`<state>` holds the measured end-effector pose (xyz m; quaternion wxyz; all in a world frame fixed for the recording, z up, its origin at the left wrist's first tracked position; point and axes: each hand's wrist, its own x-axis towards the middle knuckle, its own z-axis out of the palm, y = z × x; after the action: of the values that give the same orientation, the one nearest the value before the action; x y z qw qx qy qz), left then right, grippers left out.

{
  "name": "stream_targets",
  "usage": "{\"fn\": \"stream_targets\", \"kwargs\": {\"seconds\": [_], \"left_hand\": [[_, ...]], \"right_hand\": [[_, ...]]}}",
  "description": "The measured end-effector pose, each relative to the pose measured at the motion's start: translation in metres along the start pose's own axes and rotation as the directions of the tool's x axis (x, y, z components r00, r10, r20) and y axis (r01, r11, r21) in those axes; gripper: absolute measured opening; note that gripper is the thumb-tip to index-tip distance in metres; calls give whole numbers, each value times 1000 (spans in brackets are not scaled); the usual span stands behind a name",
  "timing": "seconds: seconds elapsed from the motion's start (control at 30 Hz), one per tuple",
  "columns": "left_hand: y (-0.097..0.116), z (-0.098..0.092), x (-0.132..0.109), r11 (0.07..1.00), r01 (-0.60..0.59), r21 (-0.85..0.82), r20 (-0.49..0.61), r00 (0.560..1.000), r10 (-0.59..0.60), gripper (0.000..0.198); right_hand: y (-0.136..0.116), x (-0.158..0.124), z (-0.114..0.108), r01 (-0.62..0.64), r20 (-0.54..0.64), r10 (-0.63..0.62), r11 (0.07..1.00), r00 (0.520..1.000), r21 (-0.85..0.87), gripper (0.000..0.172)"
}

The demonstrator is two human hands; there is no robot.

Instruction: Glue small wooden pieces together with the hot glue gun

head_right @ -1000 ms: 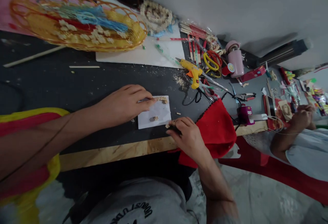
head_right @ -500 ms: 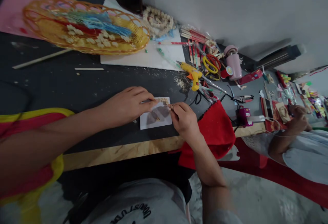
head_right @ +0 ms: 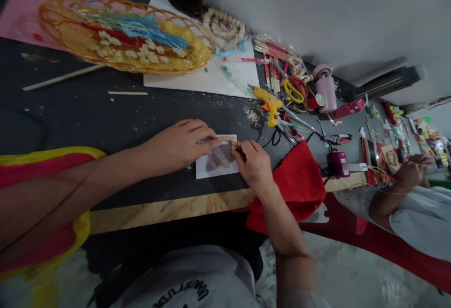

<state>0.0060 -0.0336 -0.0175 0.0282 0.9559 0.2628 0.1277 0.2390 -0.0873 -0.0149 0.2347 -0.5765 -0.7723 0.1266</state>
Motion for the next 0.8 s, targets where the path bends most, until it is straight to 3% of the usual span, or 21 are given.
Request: {"fn": "stream_targets", "kwargs": {"seconds": [0.3,0.5,0.67,0.8], "left_hand": [[-1,3,-2,999,-27,36,-65,997,30,25],[2,2,0,1000,-2,13,-60,998,2,22],[2,2,1,999,35,-15,-14,999,-35,20],[3,2,0,999,13,29,-11,1000,-13,21]], "right_hand": [[3,-2,-1,-9,38,9,1000,999,10,7],[-10,8,-28,109,93,-106,994,990,-28,16],[-41,72,-53,356,97,-351,933,931,-46,15],[-61,156,-35,375,128,-376,926,918,32,15]]}}
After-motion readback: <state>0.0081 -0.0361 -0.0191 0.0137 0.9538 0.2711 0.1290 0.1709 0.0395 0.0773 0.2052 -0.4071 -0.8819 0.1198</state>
